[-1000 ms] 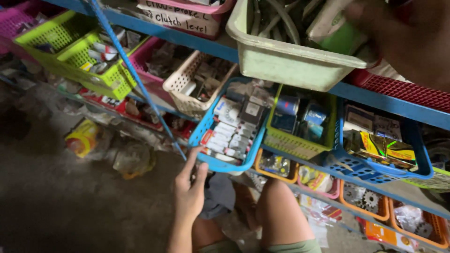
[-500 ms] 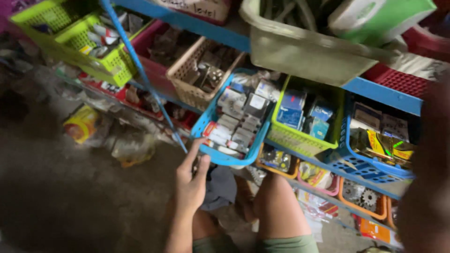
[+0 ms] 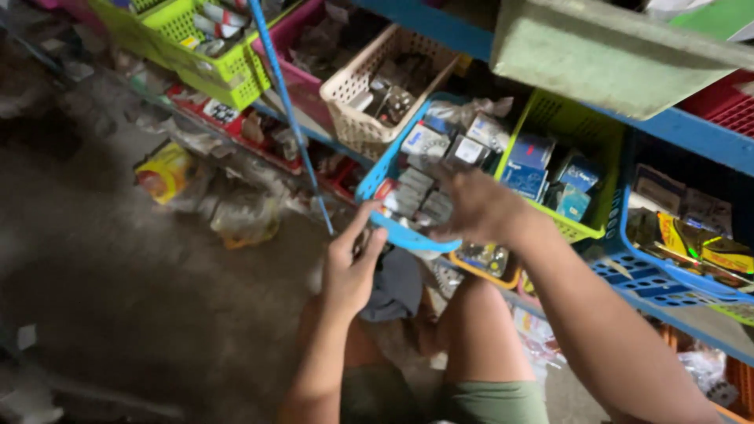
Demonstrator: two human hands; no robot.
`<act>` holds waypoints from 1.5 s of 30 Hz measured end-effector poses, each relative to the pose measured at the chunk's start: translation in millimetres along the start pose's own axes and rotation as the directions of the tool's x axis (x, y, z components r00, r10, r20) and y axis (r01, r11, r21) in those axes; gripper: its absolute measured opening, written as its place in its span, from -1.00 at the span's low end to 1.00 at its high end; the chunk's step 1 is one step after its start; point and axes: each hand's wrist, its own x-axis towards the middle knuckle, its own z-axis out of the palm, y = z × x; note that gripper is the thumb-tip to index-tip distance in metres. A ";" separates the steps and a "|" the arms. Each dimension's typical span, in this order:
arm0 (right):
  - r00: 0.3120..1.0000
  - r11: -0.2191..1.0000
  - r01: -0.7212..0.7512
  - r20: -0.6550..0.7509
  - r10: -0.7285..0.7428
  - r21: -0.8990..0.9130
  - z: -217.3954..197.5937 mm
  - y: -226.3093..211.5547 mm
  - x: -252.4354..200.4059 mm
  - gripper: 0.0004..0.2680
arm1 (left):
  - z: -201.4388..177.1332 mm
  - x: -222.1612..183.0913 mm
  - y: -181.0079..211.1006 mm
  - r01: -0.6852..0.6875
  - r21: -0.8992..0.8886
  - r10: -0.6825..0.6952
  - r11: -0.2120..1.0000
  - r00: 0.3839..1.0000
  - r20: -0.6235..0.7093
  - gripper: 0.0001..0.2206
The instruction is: Sorting through various motorcycle parts in bins and placing selected items into a blue basket
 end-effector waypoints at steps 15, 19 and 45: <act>0.993 0.994 -0.035 0.118 0.023 0.104 -4.1 -5.5 4.6 -0.22 | 3.3 -3.1 9.2 -0.010 0.030 0.010 0.999 1.000 0.001 -0.61; 0.981 0.989 -0.150 0.125 0.148 0.007 14.7 6.9 17.4 -0.19 | 3.5 1.0 24.0 -0.015 0.110 0.015 0.994 1.000 -0.004 -0.64; 0.959 0.974 -0.227 0.172 0.225 -0.013 -6.0 2.9 4.8 -0.19 | 42.2 164.5 99.2 -0.740 0.637 -0.405 0.215 0.526 0.748 -0.20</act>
